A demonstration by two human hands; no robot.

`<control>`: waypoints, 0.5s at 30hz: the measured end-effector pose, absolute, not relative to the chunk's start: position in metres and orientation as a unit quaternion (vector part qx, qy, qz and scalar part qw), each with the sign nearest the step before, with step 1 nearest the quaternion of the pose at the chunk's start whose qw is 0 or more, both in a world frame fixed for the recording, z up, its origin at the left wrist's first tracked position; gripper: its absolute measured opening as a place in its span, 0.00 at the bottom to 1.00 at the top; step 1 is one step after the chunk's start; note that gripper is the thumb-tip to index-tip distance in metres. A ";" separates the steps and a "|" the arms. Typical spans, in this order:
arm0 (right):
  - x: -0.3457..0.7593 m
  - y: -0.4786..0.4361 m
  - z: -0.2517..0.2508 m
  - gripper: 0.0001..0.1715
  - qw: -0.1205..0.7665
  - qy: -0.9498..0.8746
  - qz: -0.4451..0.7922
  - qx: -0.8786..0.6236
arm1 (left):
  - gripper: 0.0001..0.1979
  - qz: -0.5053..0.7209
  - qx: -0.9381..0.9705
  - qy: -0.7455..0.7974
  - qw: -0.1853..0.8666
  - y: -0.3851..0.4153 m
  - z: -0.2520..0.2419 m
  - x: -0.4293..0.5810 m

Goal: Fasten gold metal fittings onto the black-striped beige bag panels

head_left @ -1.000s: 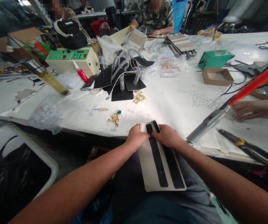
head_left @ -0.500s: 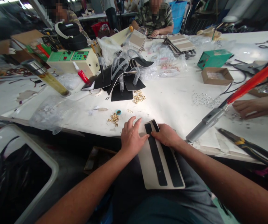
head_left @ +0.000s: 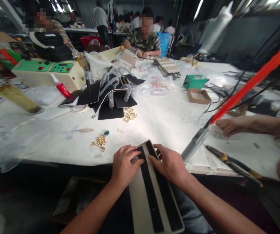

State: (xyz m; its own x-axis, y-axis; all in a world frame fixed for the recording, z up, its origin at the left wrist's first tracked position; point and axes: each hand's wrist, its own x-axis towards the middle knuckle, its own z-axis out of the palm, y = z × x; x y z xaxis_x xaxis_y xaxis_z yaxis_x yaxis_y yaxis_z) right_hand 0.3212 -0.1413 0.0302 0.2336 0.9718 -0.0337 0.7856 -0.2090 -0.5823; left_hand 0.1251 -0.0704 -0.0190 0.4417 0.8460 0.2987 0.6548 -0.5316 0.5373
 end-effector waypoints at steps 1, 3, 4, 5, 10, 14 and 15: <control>0.327 -0.154 0.033 0.22 0.292 -0.577 0.203 -0.735 | 0.12 0.274 0.834 0.447 0.170 -0.068 -0.020 0.124; 0.344 -0.183 0.040 0.17 0.393 -0.534 0.210 -0.718 | 0.12 0.277 0.842 0.433 0.165 -0.063 -0.023 0.123; 0.356 -0.196 0.043 0.17 0.419 -0.503 0.211 -0.726 | 0.11 0.280 0.846 0.423 0.164 -0.060 -0.024 0.122; 0.370 -0.208 0.047 0.19 0.436 -0.465 0.209 -0.742 | 0.10 0.283 0.851 0.412 0.163 -0.058 -0.025 0.122; 0.460 -0.214 0.042 0.25 0.503 -0.295 0.182 -0.792 | 0.08 0.305 0.855 0.386 0.166 -0.054 -0.028 0.120; 0.515 -0.156 0.019 0.31 0.370 -0.421 0.131 -0.818 | 0.08 0.314 0.848 0.393 0.165 -0.053 -0.031 0.119; 0.523 -0.138 0.015 0.31 0.339 -0.450 0.120 -0.817 | 0.08 0.312 0.848 0.396 0.165 -0.053 -0.031 0.119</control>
